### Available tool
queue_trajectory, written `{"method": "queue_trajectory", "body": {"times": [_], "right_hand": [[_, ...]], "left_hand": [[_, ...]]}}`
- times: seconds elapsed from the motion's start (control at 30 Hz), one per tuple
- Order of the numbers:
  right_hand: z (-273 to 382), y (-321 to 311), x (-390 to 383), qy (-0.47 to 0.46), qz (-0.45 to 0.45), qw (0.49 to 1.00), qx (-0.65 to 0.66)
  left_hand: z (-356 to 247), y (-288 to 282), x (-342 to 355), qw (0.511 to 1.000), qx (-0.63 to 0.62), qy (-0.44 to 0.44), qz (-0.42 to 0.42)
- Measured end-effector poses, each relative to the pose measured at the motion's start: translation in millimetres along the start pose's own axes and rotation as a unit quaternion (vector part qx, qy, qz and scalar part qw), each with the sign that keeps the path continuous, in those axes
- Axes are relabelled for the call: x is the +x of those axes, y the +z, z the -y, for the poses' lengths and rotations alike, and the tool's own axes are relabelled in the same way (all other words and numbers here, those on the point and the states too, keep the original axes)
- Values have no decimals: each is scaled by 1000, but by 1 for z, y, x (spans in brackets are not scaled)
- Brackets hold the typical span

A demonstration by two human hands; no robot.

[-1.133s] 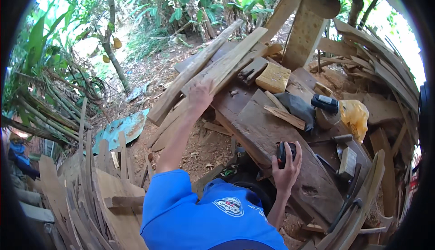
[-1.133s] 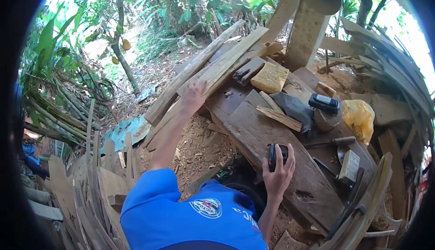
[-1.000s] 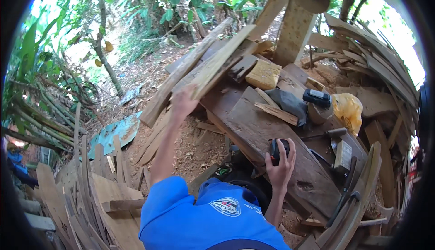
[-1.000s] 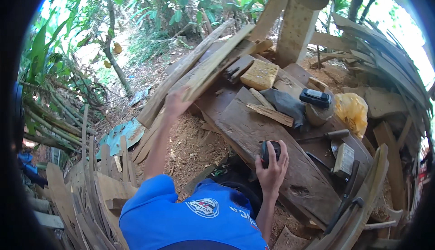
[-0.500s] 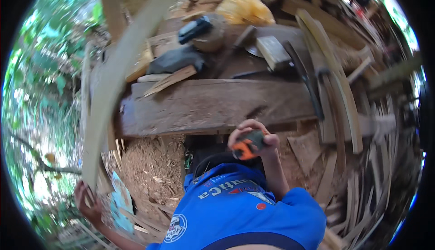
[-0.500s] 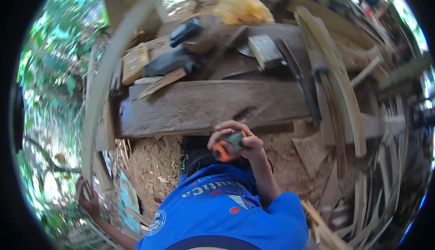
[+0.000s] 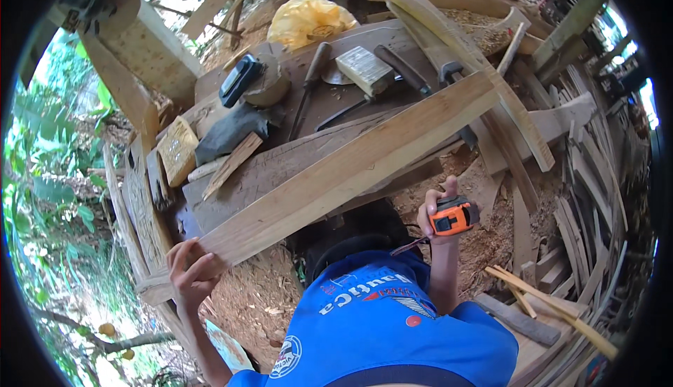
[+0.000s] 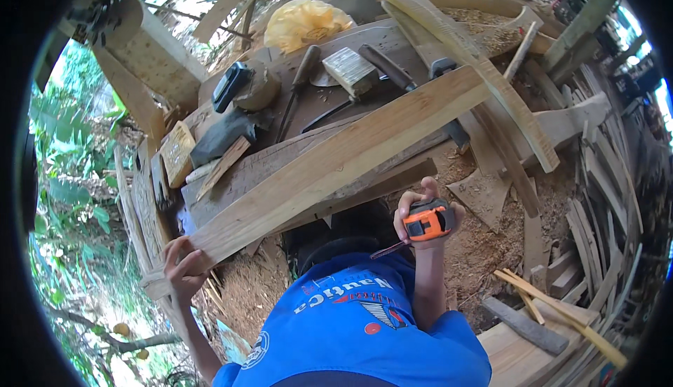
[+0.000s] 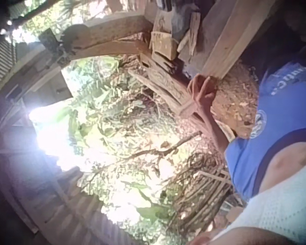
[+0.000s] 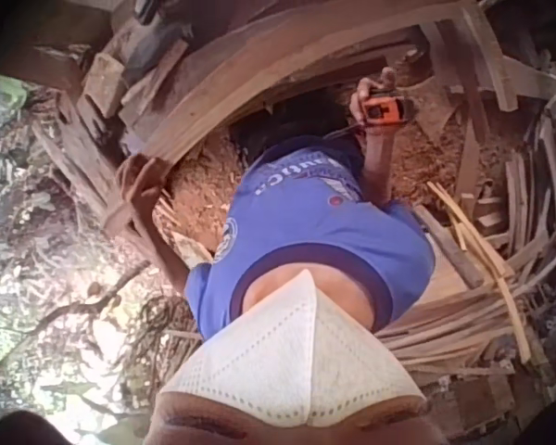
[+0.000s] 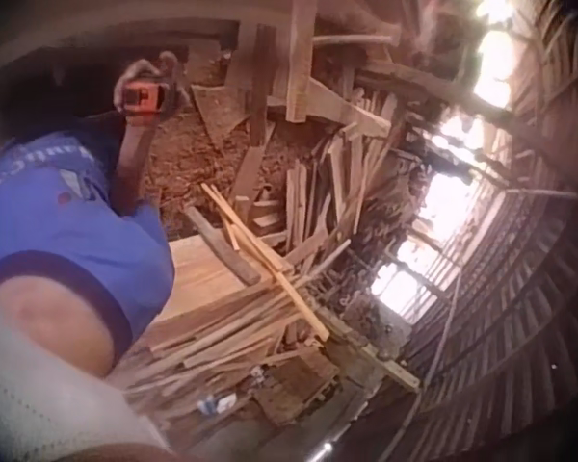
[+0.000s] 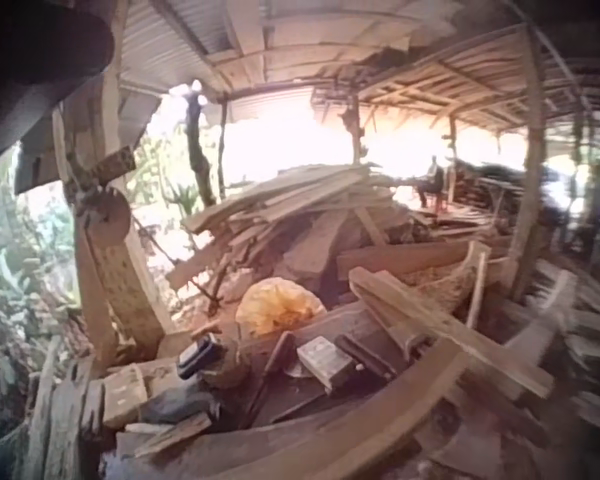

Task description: The person measures a wooden plank with a tape measure, then smooths its surface using a sanding block and a cloth. They then use a hand plane to shave the wood and a hammer to drive a nail into a smaller piece of wood.

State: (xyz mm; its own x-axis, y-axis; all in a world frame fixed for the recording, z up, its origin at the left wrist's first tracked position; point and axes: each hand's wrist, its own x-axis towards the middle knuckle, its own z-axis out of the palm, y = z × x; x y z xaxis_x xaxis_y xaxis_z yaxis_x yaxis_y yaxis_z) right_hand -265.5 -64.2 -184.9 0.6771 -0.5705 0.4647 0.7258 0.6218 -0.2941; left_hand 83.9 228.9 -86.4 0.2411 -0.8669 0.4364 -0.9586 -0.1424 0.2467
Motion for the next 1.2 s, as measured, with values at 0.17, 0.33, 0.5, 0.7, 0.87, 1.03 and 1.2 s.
{"method": "queue_trajectory", "body": {"times": [0.17,0.33,0.5,0.7,0.87,1.03,1.2], "right_hand": [[-10,20,9,-98,-209,972,-47],[-15,34,33,-3,-208,964,-164],[-36,50,52,66,-180,917,-349],[-85,94,72,-53,116,648,-751],[-112,109,72,22,-45,898,-436],[-102,114,83,303,-54,901,-307],[-109,83,78,133,78,810,-566]], "left_hand": [[16,43,13,997,-52,-27,52],[28,41,27,986,-102,-71,109],[-14,35,42,992,-93,-50,71],[-118,45,76,671,-671,-250,195],[-139,60,75,710,-681,-174,43],[-120,30,71,946,-319,41,-32],[-102,31,60,806,-518,-270,93]]}}
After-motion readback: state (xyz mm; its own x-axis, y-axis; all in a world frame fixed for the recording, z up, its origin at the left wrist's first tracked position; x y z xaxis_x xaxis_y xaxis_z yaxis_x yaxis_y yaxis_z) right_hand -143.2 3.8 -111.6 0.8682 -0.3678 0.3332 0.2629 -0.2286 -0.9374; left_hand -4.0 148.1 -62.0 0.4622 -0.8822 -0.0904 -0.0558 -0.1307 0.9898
